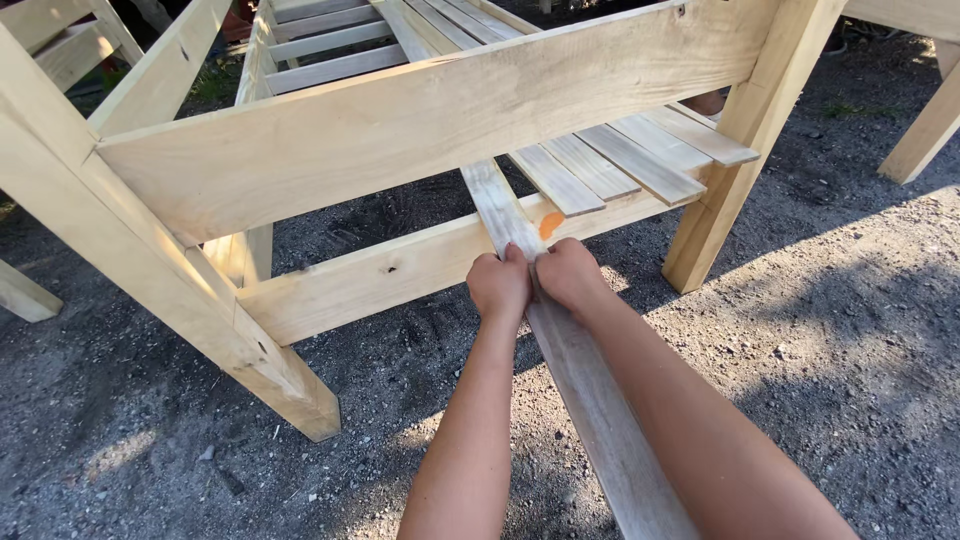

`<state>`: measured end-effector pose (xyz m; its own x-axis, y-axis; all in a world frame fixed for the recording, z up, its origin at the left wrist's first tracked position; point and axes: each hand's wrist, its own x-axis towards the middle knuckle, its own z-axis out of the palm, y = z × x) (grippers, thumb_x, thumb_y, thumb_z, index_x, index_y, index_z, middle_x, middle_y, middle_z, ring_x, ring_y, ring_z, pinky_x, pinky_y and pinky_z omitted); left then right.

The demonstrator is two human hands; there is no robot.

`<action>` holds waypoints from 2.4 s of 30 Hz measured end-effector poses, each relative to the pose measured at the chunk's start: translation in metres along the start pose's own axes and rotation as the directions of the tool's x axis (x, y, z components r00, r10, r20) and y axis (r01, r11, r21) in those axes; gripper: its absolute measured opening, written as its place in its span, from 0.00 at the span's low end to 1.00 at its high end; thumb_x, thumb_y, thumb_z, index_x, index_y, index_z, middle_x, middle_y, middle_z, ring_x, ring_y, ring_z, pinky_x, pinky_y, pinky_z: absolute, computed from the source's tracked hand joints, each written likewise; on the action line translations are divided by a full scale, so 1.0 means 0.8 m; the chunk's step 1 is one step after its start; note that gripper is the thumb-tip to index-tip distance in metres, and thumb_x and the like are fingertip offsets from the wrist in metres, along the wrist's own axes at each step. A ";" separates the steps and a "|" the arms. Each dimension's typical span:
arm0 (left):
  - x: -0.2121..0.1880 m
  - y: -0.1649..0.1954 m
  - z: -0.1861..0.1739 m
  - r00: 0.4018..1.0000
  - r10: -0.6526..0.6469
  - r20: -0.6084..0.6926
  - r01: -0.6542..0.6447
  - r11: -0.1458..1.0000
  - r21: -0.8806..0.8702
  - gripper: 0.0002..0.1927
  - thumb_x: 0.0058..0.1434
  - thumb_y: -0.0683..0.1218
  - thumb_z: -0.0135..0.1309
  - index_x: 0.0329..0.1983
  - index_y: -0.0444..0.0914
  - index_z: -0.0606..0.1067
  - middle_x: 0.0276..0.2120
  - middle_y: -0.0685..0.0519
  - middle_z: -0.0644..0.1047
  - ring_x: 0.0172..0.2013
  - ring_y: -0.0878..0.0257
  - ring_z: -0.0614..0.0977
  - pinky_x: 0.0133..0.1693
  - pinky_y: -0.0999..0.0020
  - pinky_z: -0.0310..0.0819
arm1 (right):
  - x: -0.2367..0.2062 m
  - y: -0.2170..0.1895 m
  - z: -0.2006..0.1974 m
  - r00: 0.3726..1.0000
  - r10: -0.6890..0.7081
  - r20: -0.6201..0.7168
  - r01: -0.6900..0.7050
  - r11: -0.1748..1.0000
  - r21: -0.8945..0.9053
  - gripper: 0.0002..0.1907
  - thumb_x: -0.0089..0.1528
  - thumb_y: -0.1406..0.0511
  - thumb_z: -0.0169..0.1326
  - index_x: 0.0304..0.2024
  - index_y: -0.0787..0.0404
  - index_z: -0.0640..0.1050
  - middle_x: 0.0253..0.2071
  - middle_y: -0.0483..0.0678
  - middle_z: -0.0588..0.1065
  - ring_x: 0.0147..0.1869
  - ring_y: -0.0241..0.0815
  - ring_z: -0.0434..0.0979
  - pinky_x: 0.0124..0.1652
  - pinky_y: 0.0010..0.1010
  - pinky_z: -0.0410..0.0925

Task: The person carries thin wooden slats one at a time from a pile on the gravel ground to a wooden furniture frame and slots each slat into place between the frame's side rails, pressing them down to seat them. The person repeats this handling cycle for several slats, building up the slatted surface of the frame.

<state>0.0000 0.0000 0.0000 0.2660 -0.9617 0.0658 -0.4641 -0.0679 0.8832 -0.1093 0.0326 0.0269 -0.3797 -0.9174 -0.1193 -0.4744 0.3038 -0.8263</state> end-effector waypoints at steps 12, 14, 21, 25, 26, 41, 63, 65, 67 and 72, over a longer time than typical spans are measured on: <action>-0.179 -0.015 -0.034 0.982 -0.077 0.170 0.122 0.954 -0.272 0.20 0.70 0.54 0.43 0.43 0.31 0.73 0.37 0.37 0.81 0.39 0.42 0.83 0.43 0.49 0.73 | -0.019 -0.025 -0.004 0.994 0.040 -0.103 -0.033 0.997 0.076 0.17 0.60 0.62 0.52 0.44 0.66 0.83 0.48 0.64 0.80 0.53 0.60 0.82 0.53 0.46 0.73; -0.163 -0.014 -0.031 0.987 -0.055 0.150 0.093 0.962 -0.256 0.21 0.71 0.54 0.43 0.40 0.30 0.74 0.35 0.36 0.81 0.37 0.43 0.84 0.41 0.51 0.74 | -0.017 -0.029 -0.018 0.995 -0.098 -0.034 0.097 0.994 -0.041 0.19 0.58 0.63 0.52 0.48 0.65 0.82 0.48 0.66 0.79 0.54 0.61 0.80 0.55 0.46 0.72; -0.006 0.013 -0.009 0.986 -0.119 0.113 0.157 0.886 -0.437 0.25 0.69 0.57 0.49 0.38 0.28 0.78 0.34 0.40 0.82 0.35 0.51 0.84 0.37 0.56 0.76 | -0.070 -0.035 -0.052 0.983 -0.006 0.182 0.043 0.979 -0.201 0.21 0.61 0.61 0.50 0.54 0.61 0.79 0.49 0.60 0.80 0.54 0.58 0.82 0.54 0.46 0.74; -0.009 0.015 -0.016 0.933 -0.207 0.294 0.342 0.761 -0.551 0.23 0.69 0.56 0.46 0.47 0.30 0.72 0.45 0.38 0.80 0.41 0.50 0.83 0.41 0.53 0.78 | -0.087 -0.019 -0.037 0.992 -0.015 0.121 0.003 0.995 0.104 0.19 0.64 0.61 0.48 0.52 0.63 0.79 0.47 0.61 0.81 0.53 0.57 0.83 0.53 0.48 0.72; -0.017 0.018 -0.021 0.955 -0.155 0.254 0.269 0.813 -0.516 0.22 0.68 0.56 0.47 0.49 0.31 0.71 0.46 0.38 0.80 0.43 0.51 0.83 0.44 0.54 0.77 | -0.076 -0.020 -0.032 0.995 -0.060 0.082 0.056 0.997 0.058 0.19 0.64 0.61 0.49 0.52 0.64 0.79 0.47 0.62 0.81 0.53 0.58 0.82 0.53 0.48 0.72; -0.016 0.004 0.016 0.987 -0.063 0.147 0.124 0.879 -0.461 0.23 0.73 0.55 0.43 0.36 0.30 0.75 0.31 0.42 0.79 0.30 0.56 0.77 0.36 0.56 0.72 | -0.039 -0.044 -0.056 0.988 -0.074 0.134 0.106 0.962 -0.251 0.27 0.67 0.47 0.44 0.57 0.57 0.76 0.50 0.59 0.79 0.56 0.60 0.80 0.57 0.48 0.70; 0.030 -0.014 -0.043 0.990 -0.012 0.139 0.067 0.914 -0.399 0.12 0.64 0.44 0.42 0.47 0.38 0.74 0.35 0.47 0.79 0.28 0.56 0.79 0.28 0.59 0.72 | -0.023 -0.121 0.015 0.977 -0.163 -0.136 0.051 0.803 -0.594 0.50 0.52 0.49 0.66 0.70 0.61 0.64 0.64 0.58 0.67 0.67 0.57 0.67 0.57 0.54 0.67; 0.027 -0.010 -0.053 0.983 0.182 0.009 -0.176 0.961 -0.214 0.12 0.64 0.45 0.46 0.48 0.38 0.74 0.44 0.45 0.75 0.39 0.52 0.79 0.41 0.57 0.74 | -0.019 -0.113 0.021 0.986 -0.147 -0.072 0.079 0.812 -0.578 0.47 0.54 0.48 0.64 0.72 0.53 0.63 0.62 0.58 0.67 0.67 0.57 0.67 0.57 0.53 0.67; 0.024 -0.005 -0.066 0.952 0.306 0.000 -0.305 0.949 -0.077 0.13 0.64 0.46 0.50 0.49 0.39 0.74 0.50 0.45 0.73 0.47 0.49 0.78 0.51 0.54 0.72 | -0.021 -0.102 0.025 0.984 -0.173 -0.039 0.124 0.826 -0.551 0.42 0.57 0.48 0.61 0.71 0.46 0.64 0.61 0.58 0.68 0.67 0.57 0.68 0.57 0.51 0.69; 0.013 0.011 -0.081 0.889 0.447 0.100 -0.447 0.894 -0.029 0.17 0.63 0.49 0.52 0.53 0.41 0.75 0.56 0.46 0.73 0.56 0.46 0.76 0.59 0.52 0.68 | -0.032 -0.080 0.021 0.944 -0.321 -0.082 0.239 0.832 -0.501 0.34 0.57 0.53 0.58 0.67 0.36 0.70 0.58 0.55 0.71 0.62 0.55 0.73 0.55 0.46 0.71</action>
<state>0.0534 0.0062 0.0384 -0.0560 -0.9118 0.4067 -0.5090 0.3765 0.7741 -0.0557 0.0319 0.0738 -0.2717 -0.9418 0.1977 -0.8830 0.1623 -0.4403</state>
